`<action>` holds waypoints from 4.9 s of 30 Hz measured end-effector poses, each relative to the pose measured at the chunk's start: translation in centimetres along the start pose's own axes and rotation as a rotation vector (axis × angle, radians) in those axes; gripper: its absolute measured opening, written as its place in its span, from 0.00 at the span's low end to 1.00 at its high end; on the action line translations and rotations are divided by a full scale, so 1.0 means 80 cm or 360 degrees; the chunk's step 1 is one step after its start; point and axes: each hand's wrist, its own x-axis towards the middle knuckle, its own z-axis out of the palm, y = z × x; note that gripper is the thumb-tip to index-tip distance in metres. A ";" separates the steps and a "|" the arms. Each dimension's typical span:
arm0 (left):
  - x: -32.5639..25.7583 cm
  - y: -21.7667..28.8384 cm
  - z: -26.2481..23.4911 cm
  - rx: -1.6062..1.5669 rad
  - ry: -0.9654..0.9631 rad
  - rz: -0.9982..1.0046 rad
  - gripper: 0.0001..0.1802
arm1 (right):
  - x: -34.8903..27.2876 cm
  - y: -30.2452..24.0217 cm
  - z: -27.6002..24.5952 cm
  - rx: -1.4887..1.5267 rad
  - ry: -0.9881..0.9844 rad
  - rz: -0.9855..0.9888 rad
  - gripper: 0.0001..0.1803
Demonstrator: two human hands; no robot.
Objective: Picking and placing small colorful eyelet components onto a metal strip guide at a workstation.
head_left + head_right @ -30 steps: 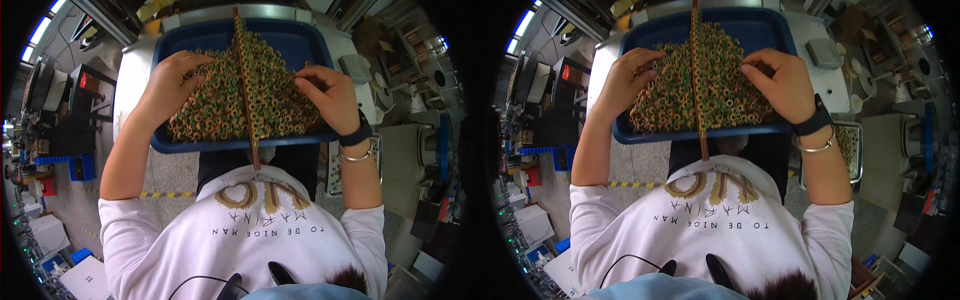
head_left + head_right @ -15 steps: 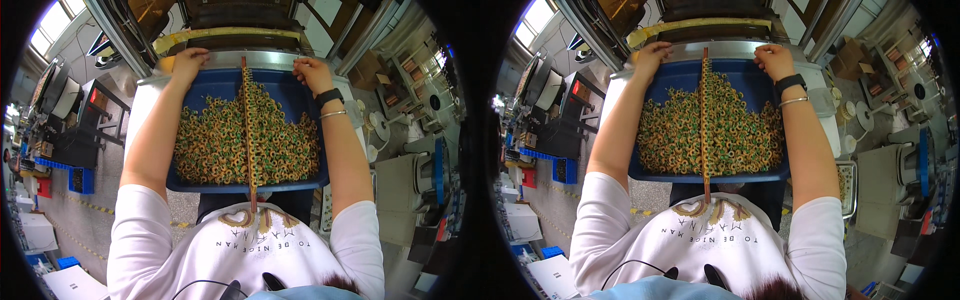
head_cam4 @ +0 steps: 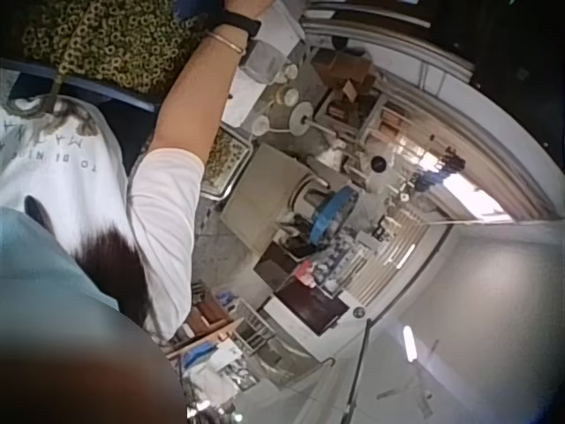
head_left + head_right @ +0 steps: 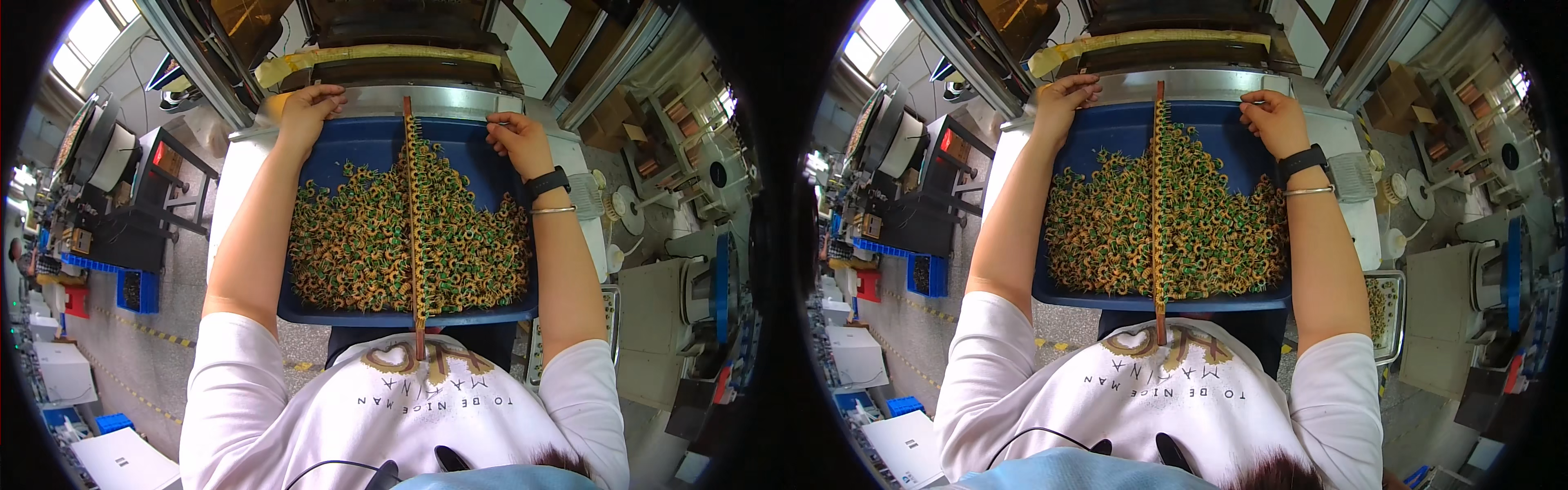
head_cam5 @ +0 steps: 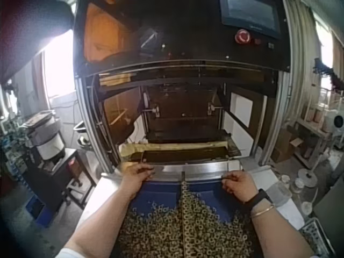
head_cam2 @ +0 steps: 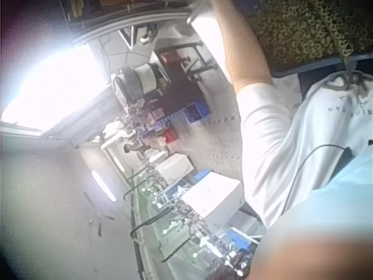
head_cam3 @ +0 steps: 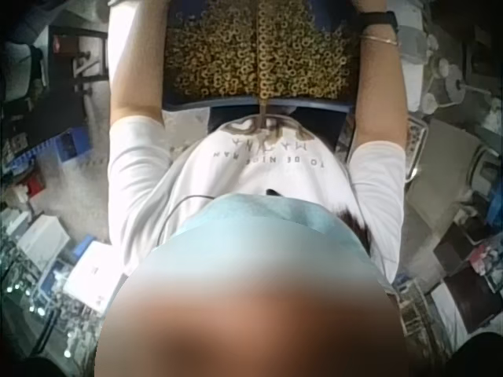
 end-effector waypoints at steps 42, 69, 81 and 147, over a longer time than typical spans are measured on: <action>-0.002 -0.003 -0.002 0.0132 0.0213 0.0074 0.11 | 0.000 0.003 -0.010 0.0138 -0.0061 0.0009 0.10; 0.029 -0.014 -0.027 -0.0795 0.0678 -0.0020 0.18 | 0.039 0.012 -0.041 0.1285 0.0693 0.0386 0.10; 0.054 -0.013 -0.033 -0.0760 0.0750 0.0052 0.12 | 0.107 0.013 -0.043 0.0023 0.0744 -0.0141 0.11; -0.322 0.088 0.073 -0.0105 -0.1359 -0.0338 0.12 | -0.307 -0.036 -0.085 -0.0007 0.0414 -0.0359 0.16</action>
